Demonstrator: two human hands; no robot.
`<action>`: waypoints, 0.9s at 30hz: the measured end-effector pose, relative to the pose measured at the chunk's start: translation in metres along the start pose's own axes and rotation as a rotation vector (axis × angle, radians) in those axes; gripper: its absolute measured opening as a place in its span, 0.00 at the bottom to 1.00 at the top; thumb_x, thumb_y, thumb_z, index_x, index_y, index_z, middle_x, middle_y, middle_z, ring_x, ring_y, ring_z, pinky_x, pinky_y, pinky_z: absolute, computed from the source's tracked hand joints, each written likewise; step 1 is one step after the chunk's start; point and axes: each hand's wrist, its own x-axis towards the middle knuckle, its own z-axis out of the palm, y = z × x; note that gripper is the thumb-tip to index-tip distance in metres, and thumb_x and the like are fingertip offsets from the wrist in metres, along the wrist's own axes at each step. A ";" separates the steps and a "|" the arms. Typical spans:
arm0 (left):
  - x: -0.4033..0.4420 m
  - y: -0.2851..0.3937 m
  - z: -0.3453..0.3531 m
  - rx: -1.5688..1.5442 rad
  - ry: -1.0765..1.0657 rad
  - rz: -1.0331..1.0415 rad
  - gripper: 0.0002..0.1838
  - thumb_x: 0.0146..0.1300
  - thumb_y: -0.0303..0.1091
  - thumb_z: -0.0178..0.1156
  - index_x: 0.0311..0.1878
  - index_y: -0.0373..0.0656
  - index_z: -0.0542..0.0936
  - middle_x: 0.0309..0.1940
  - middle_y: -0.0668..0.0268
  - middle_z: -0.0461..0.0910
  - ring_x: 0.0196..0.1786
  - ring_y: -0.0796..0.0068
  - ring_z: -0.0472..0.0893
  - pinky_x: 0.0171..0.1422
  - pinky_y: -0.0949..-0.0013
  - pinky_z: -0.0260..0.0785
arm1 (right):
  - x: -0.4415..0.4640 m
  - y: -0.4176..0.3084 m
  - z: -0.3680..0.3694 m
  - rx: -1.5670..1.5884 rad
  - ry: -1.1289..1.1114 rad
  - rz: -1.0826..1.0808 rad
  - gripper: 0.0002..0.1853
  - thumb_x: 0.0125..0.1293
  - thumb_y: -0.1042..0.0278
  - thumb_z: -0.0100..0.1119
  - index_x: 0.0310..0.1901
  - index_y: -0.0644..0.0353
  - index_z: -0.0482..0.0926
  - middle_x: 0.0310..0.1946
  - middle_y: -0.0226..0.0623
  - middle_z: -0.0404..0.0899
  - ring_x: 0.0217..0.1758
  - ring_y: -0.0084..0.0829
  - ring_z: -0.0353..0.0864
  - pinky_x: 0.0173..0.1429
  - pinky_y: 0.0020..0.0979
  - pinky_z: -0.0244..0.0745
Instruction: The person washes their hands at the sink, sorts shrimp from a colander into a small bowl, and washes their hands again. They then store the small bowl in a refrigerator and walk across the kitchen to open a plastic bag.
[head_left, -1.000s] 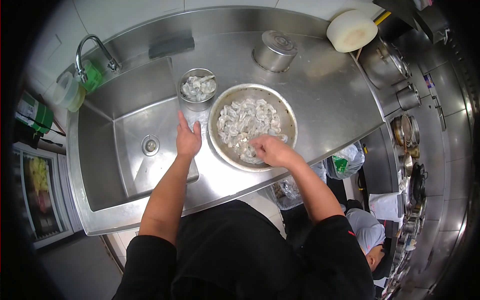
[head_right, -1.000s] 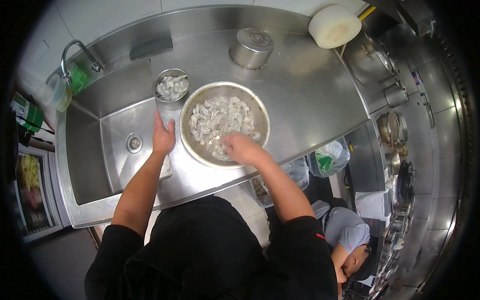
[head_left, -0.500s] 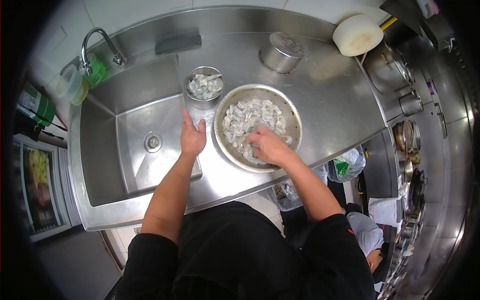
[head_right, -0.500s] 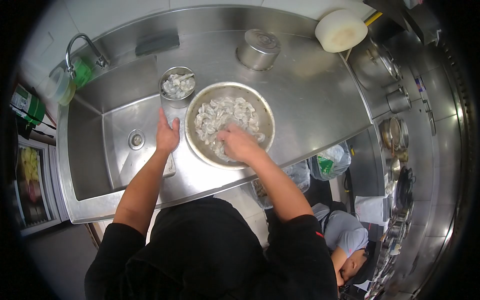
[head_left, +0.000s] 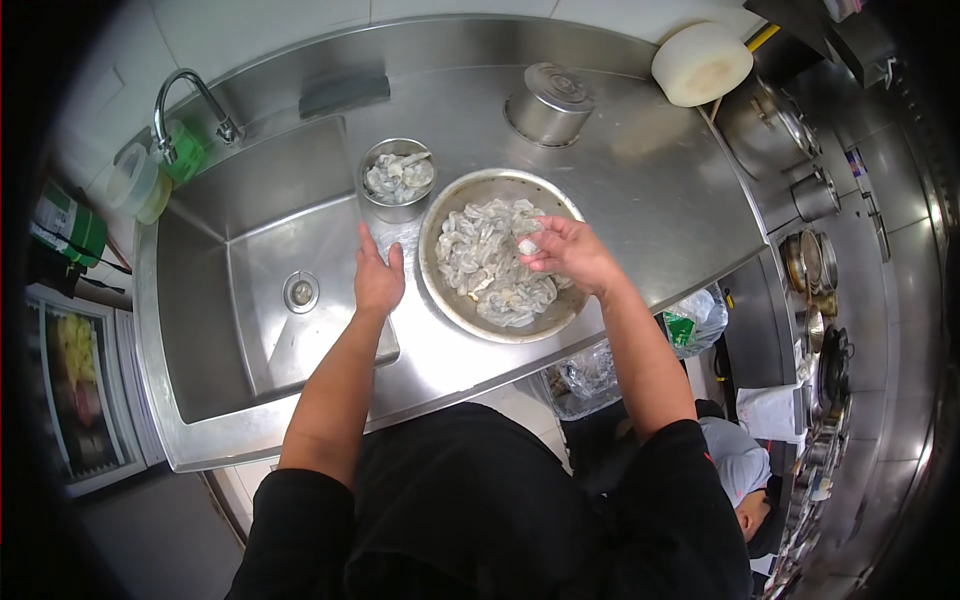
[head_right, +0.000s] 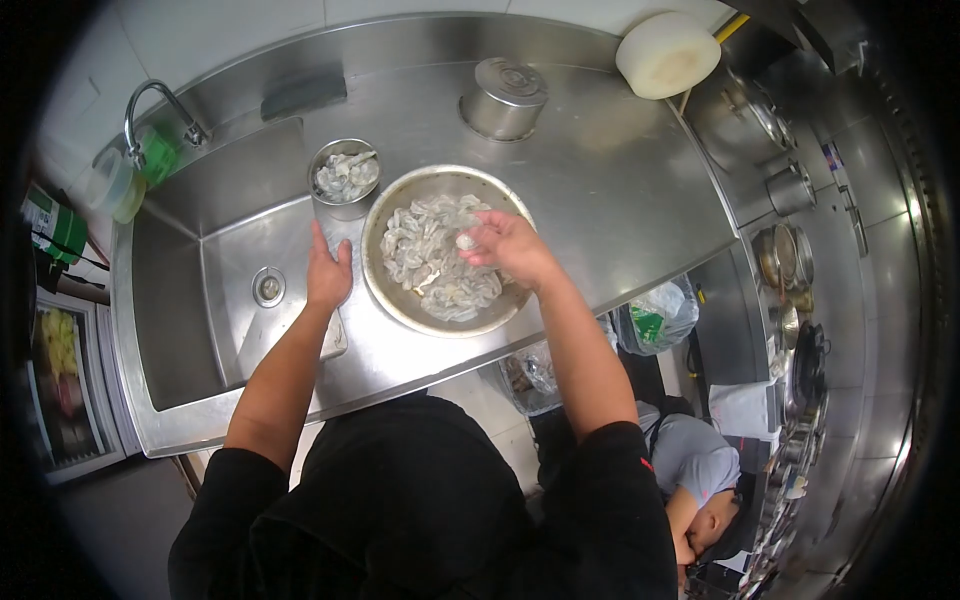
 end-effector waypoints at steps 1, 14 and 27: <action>0.000 0.000 0.000 0.003 0.002 0.002 0.41 0.72 0.48 0.49 0.78 0.44 0.40 0.64 0.39 0.65 0.61 0.40 0.72 0.65 0.51 0.66 | 0.001 0.002 -0.001 0.022 -0.004 0.011 0.20 0.73 0.64 0.55 0.59 0.70 0.71 0.47 0.42 0.80 0.45 0.32 0.85 0.46 0.25 0.83; -0.003 0.004 0.001 -0.003 0.014 0.007 0.42 0.71 0.48 0.50 0.78 0.42 0.40 0.63 0.37 0.65 0.60 0.39 0.73 0.64 0.51 0.67 | 0.007 0.008 0.008 0.170 0.059 0.048 0.25 0.72 0.67 0.53 0.64 0.75 0.65 0.50 0.46 0.79 0.45 0.37 0.85 0.49 0.29 0.82; -0.003 0.003 -0.003 -0.049 0.027 -0.024 0.42 0.70 0.47 0.52 0.77 0.41 0.43 0.60 0.39 0.68 0.57 0.40 0.75 0.62 0.51 0.68 | 0.102 -0.075 0.132 -0.951 0.064 -0.695 0.18 0.64 0.67 0.60 0.54 0.63 0.80 0.49 0.51 0.82 0.48 0.49 0.82 0.56 0.43 0.75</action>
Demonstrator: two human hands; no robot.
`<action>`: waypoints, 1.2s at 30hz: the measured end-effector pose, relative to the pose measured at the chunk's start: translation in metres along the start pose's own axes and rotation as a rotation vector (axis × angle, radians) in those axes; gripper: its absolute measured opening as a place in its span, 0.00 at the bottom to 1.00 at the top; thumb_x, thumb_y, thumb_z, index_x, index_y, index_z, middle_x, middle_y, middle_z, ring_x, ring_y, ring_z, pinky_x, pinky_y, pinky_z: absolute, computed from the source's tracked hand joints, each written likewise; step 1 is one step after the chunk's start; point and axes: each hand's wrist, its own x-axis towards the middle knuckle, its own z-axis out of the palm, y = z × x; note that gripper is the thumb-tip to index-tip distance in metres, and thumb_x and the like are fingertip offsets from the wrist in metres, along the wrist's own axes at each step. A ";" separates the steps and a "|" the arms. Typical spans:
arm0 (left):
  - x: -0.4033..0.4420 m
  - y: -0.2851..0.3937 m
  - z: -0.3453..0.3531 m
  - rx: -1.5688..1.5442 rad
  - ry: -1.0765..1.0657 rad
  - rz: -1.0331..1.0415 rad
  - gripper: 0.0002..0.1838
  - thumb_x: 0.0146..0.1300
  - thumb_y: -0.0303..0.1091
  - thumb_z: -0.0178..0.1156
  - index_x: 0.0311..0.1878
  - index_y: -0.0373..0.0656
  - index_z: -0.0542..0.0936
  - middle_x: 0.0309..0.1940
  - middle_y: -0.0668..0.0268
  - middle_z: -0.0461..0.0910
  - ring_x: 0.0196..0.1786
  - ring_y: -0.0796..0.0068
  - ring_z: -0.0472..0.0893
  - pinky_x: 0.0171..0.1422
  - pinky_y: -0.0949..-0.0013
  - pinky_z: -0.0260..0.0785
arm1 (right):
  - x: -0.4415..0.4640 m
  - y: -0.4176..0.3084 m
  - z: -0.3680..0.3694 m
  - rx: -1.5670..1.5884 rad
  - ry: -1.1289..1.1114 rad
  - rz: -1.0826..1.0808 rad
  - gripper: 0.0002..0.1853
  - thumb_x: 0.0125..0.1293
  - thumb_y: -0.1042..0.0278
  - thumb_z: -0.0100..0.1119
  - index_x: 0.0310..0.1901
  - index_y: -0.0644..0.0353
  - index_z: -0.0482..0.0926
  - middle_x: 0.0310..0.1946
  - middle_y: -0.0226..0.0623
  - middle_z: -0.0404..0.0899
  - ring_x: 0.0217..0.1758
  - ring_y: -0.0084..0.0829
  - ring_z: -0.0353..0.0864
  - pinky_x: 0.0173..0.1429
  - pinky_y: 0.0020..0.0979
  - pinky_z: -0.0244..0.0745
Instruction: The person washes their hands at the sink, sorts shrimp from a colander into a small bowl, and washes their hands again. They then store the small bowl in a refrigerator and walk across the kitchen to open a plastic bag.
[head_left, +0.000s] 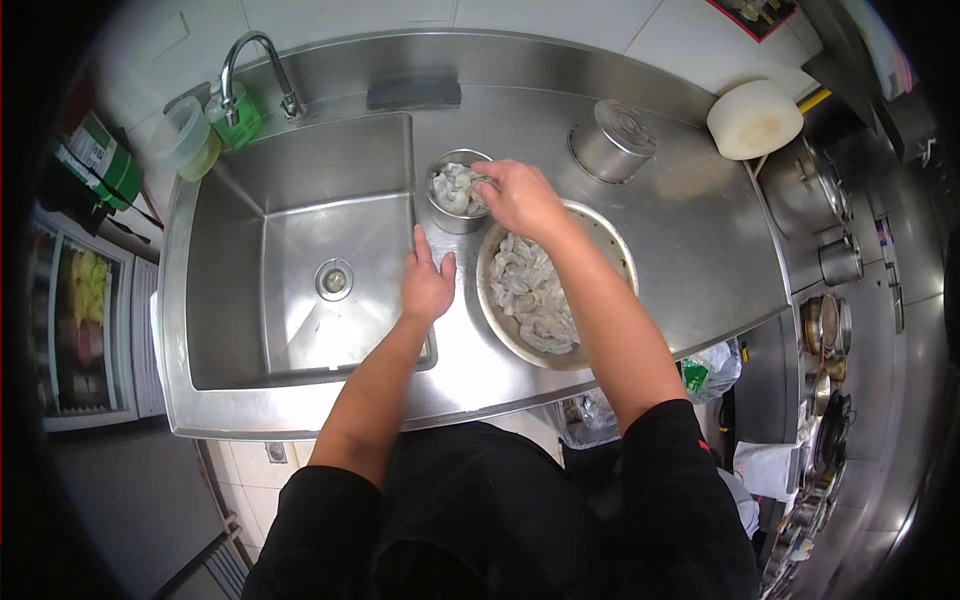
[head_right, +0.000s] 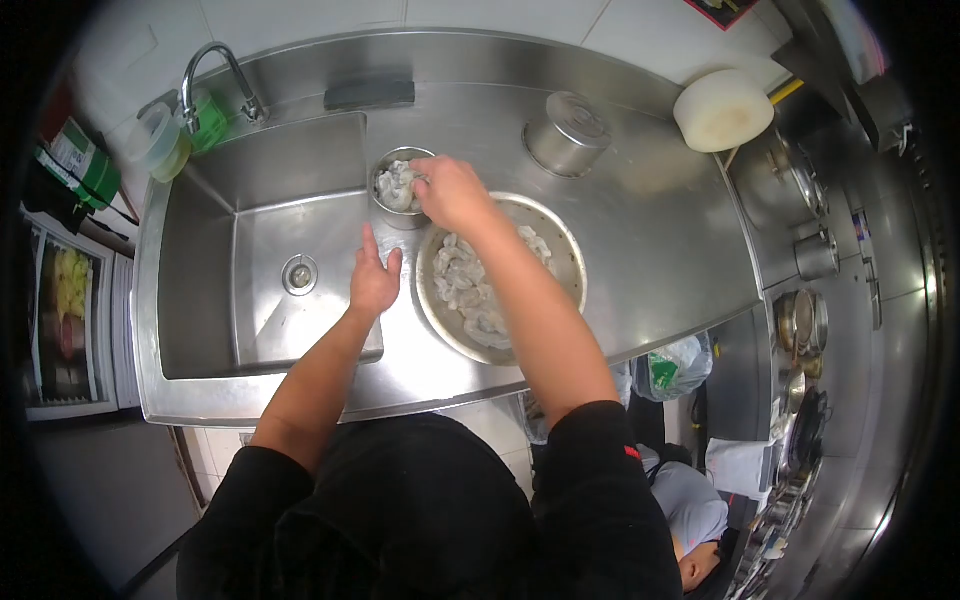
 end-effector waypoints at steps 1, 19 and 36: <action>0.000 0.001 -0.001 -0.004 -0.003 -0.006 0.42 0.70 0.47 0.53 0.77 0.41 0.43 0.60 0.39 0.68 0.57 0.40 0.74 0.62 0.51 0.68 | 0.007 0.004 0.012 -0.038 0.036 -0.054 0.17 0.63 0.67 0.60 0.53 0.62 0.81 0.48 0.51 0.81 0.48 0.49 0.82 0.56 0.43 0.75; 0.000 0.005 -0.004 0.007 -0.054 -0.016 0.42 0.71 0.47 0.51 0.78 0.42 0.40 0.64 0.40 0.65 0.61 0.41 0.72 0.65 0.52 0.67 | -0.154 0.065 -0.021 -0.257 -0.581 0.114 0.12 0.57 0.64 0.61 0.42 0.56 0.82 0.42 0.46 0.83 0.48 0.45 0.82 0.52 0.45 0.76; 0.002 -0.002 0.001 0.035 -0.023 0.047 0.42 0.71 0.48 0.49 0.78 0.42 0.40 0.63 0.38 0.65 0.61 0.39 0.73 0.65 0.51 0.66 | -0.168 0.098 -0.049 0.741 -0.194 0.675 0.10 0.68 0.62 0.60 0.40 0.62 0.81 0.29 0.32 0.80 0.34 0.23 0.79 0.40 0.26 0.74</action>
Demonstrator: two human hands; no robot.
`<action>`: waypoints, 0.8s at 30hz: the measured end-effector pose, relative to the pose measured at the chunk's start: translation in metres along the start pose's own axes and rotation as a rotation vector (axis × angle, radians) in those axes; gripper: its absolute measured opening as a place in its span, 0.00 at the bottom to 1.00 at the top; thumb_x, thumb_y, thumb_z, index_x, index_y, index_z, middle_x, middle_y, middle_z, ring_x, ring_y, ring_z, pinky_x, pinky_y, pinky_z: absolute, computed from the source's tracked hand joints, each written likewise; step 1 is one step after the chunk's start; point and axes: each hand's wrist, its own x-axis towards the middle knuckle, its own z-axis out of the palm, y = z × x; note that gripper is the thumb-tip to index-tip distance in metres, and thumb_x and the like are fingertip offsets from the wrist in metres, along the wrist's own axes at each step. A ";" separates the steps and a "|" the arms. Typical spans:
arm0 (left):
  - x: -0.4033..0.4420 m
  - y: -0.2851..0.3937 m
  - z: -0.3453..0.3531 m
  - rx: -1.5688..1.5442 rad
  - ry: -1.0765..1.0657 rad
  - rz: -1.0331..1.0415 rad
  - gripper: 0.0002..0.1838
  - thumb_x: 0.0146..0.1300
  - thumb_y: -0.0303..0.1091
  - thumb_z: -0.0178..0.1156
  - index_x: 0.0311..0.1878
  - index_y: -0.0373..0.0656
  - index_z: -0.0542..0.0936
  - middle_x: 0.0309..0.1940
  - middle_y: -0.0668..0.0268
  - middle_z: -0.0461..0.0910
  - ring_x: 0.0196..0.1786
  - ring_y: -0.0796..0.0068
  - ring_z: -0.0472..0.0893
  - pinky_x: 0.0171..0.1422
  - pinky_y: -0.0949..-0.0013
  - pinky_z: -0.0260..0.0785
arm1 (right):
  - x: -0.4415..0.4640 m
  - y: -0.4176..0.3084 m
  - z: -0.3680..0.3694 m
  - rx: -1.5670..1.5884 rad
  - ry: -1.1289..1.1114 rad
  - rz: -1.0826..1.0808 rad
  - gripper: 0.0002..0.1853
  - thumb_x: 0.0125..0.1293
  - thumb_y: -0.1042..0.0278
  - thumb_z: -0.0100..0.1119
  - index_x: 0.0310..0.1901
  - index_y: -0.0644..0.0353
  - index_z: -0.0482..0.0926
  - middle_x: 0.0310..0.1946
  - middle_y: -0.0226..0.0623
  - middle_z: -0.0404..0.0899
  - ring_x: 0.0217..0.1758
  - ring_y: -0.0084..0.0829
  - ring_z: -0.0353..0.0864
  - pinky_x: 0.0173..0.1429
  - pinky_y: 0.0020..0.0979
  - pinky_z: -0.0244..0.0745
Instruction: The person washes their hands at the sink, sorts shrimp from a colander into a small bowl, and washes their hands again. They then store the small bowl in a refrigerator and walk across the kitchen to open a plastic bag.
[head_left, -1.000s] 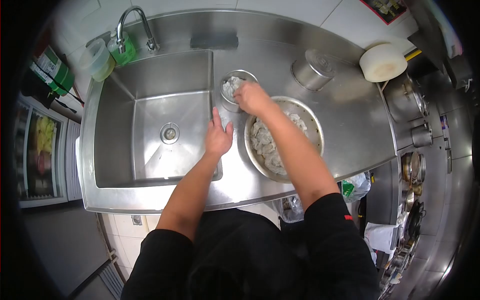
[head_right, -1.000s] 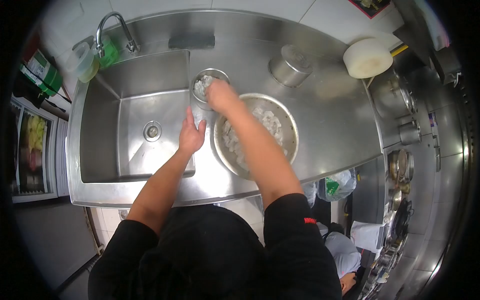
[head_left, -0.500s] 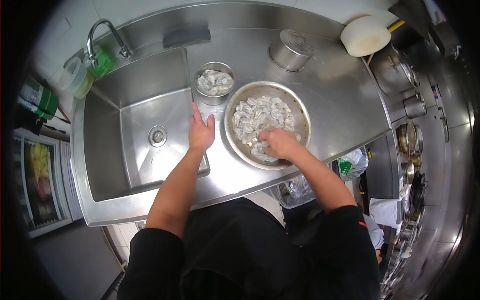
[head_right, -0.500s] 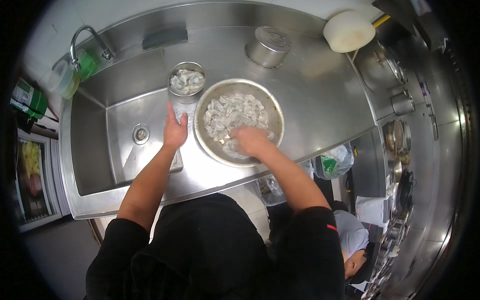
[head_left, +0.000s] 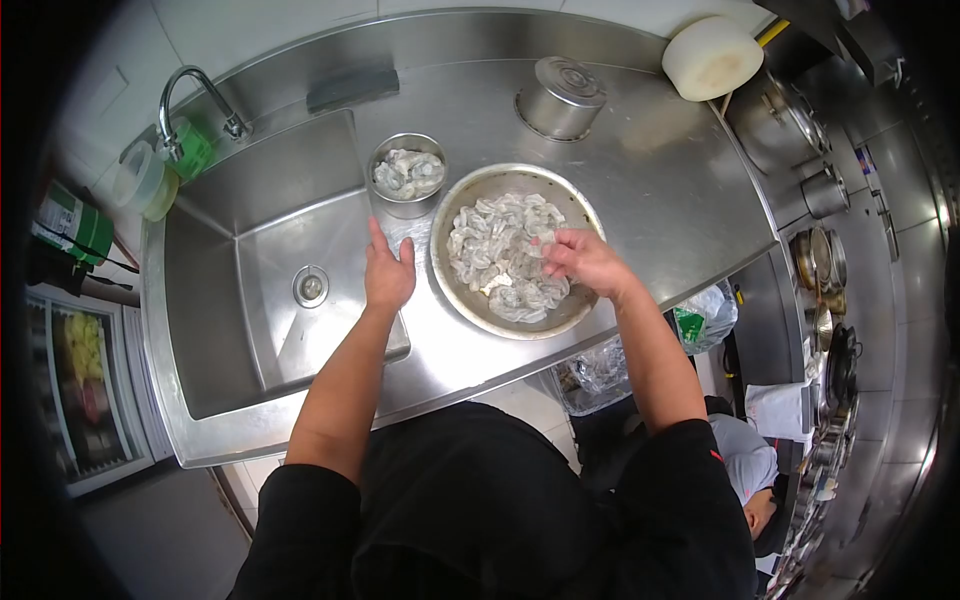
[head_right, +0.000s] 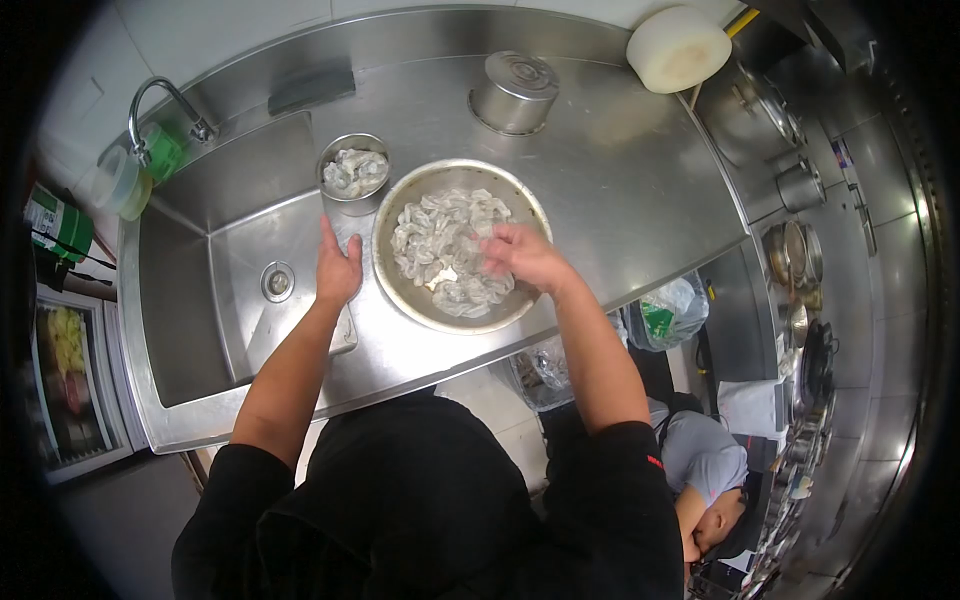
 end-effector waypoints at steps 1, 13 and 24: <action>0.000 -0.001 0.001 0.002 0.006 0.008 0.42 0.71 0.48 0.49 0.78 0.42 0.40 0.63 0.38 0.65 0.61 0.39 0.72 0.65 0.51 0.66 | 0.002 -0.001 -0.004 -0.120 0.033 -0.035 0.11 0.68 0.62 0.60 0.41 0.63 0.81 0.30 0.32 0.81 0.36 0.24 0.80 0.41 0.27 0.75; -0.001 0.001 0.000 0.007 -0.012 -0.031 0.42 0.71 0.49 0.49 0.78 0.43 0.39 0.63 0.37 0.65 0.60 0.39 0.73 0.65 0.51 0.66 | 0.027 -0.032 0.080 -1.093 0.221 -0.076 0.43 0.48 0.59 0.75 0.68 0.46 0.68 0.75 0.52 0.51 0.73 0.56 0.57 0.68 0.49 0.67; 0.000 -0.004 0.002 0.005 0.015 0.006 0.42 0.72 0.49 0.49 0.78 0.42 0.39 0.63 0.37 0.65 0.60 0.39 0.72 0.65 0.51 0.65 | 0.080 -0.022 0.011 -0.193 0.133 0.021 0.30 0.56 0.64 0.66 0.62 0.63 0.73 0.54 0.41 0.79 0.58 0.37 0.78 0.62 0.39 0.74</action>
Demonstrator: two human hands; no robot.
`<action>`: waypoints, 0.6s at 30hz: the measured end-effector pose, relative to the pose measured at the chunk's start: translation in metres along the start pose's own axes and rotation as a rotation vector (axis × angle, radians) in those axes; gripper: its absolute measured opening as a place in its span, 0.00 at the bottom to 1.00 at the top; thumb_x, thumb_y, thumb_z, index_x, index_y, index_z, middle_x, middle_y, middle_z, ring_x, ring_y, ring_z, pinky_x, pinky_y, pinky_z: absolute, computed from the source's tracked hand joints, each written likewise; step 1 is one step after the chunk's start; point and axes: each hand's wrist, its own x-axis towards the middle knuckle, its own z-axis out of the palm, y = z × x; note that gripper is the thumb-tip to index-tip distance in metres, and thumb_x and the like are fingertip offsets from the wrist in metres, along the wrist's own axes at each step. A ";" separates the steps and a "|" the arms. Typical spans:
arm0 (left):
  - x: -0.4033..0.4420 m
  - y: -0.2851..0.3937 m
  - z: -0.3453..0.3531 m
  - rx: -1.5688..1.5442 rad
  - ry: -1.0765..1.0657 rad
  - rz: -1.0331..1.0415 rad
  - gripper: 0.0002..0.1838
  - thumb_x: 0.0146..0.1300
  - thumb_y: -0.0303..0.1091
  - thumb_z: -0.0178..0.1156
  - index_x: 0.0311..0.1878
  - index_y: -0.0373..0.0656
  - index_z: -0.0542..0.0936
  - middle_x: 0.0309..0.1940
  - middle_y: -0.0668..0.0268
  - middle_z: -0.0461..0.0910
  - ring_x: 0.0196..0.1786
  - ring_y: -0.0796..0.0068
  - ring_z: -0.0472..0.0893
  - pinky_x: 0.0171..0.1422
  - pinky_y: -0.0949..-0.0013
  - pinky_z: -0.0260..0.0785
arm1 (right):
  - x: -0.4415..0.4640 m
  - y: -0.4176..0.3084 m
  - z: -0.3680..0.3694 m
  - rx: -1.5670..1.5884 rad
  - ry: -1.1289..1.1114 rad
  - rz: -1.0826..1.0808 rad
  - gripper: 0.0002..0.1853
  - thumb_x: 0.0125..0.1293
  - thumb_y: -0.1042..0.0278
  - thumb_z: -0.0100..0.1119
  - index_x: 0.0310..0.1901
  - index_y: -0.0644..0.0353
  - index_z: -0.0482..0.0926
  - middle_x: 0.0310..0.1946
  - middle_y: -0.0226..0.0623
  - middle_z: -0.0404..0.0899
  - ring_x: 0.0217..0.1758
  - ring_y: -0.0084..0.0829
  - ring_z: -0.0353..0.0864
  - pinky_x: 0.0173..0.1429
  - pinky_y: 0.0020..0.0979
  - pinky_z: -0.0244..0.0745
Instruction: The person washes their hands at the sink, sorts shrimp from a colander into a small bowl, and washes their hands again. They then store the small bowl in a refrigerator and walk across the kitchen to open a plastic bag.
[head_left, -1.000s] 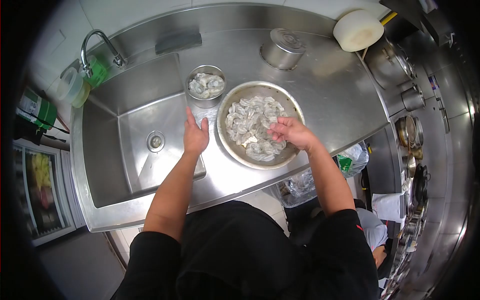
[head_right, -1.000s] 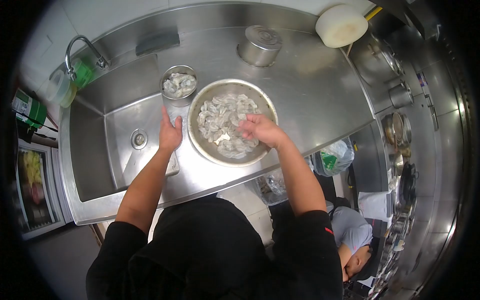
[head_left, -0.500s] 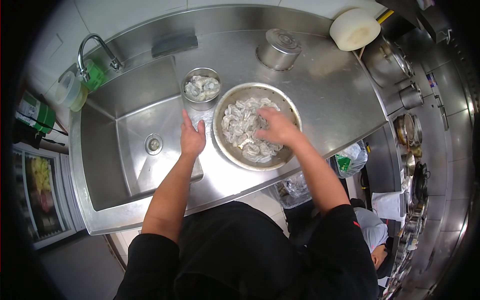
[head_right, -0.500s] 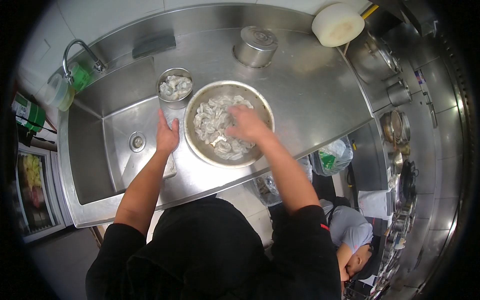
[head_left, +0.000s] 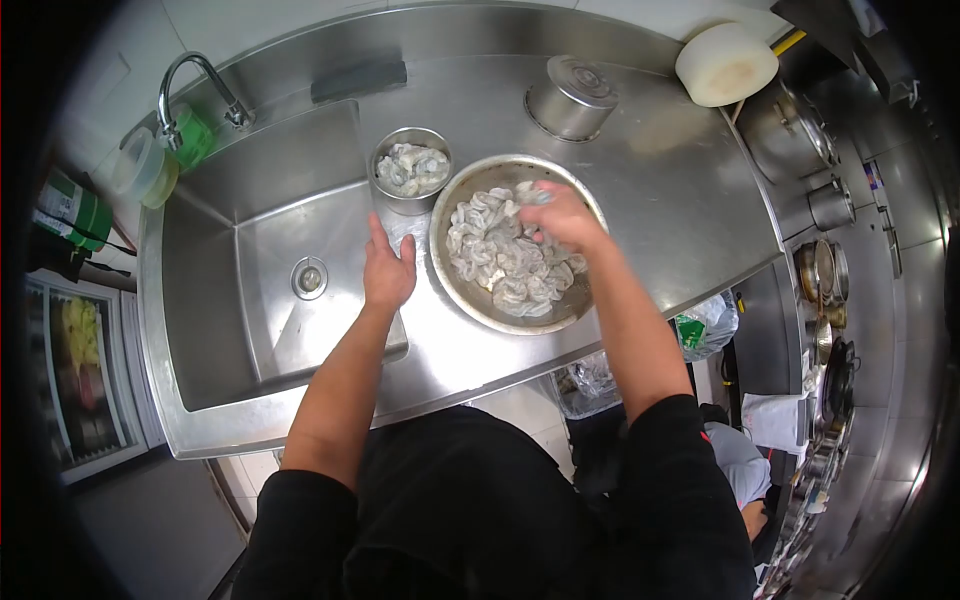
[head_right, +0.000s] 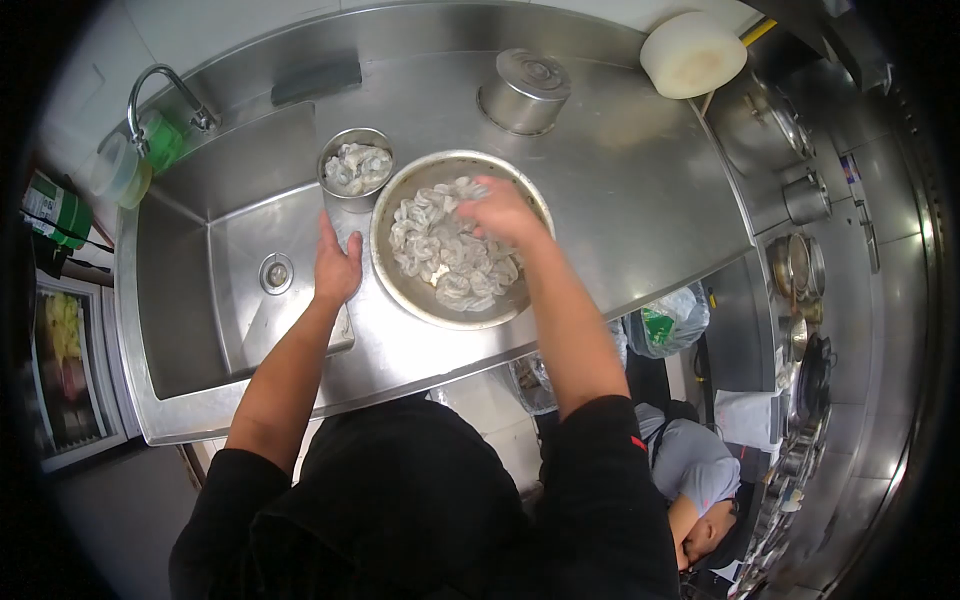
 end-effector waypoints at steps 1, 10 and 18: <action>0.000 0.000 0.000 -0.006 -0.001 0.007 0.42 0.72 0.49 0.49 0.78 0.42 0.39 0.63 0.37 0.65 0.60 0.39 0.72 0.65 0.51 0.65 | -0.013 -0.009 -0.010 0.184 -0.040 0.031 0.30 0.58 0.64 0.65 0.62 0.64 0.73 0.53 0.40 0.80 0.58 0.37 0.79 0.63 0.36 0.74; 0.000 0.003 -0.001 0.000 -0.018 -0.006 0.42 0.72 0.48 0.49 0.78 0.42 0.39 0.63 0.37 0.65 0.61 0.39 0.72 0.65 0.52 0.65 | -0.069 -0.017 -0.050 0.173 -0.136 0.027 0.22 0.63 0.63 0.65 0.58 0.59 0.76 0.51 0.33 0.81 0.53 0.31 0.80 0.58 0.35 0.73; 0.001 0.000 0.002 0.009 -0.002 0.015 0.42 0.72 0.49 0.49 0.78 0.42 0.39 0.62 0.36 0.66 0.60 0.38 0.73 0.65 0.51 0.65 | -0.055 -0.016 -0.005 -0.669 -0.031 -0.272 0.18 0.58 0.57 0.67 0.48 0.54 0.83 0.45 0.44 0.83 0.47 0.40 0.83 0.51 0.40 0.77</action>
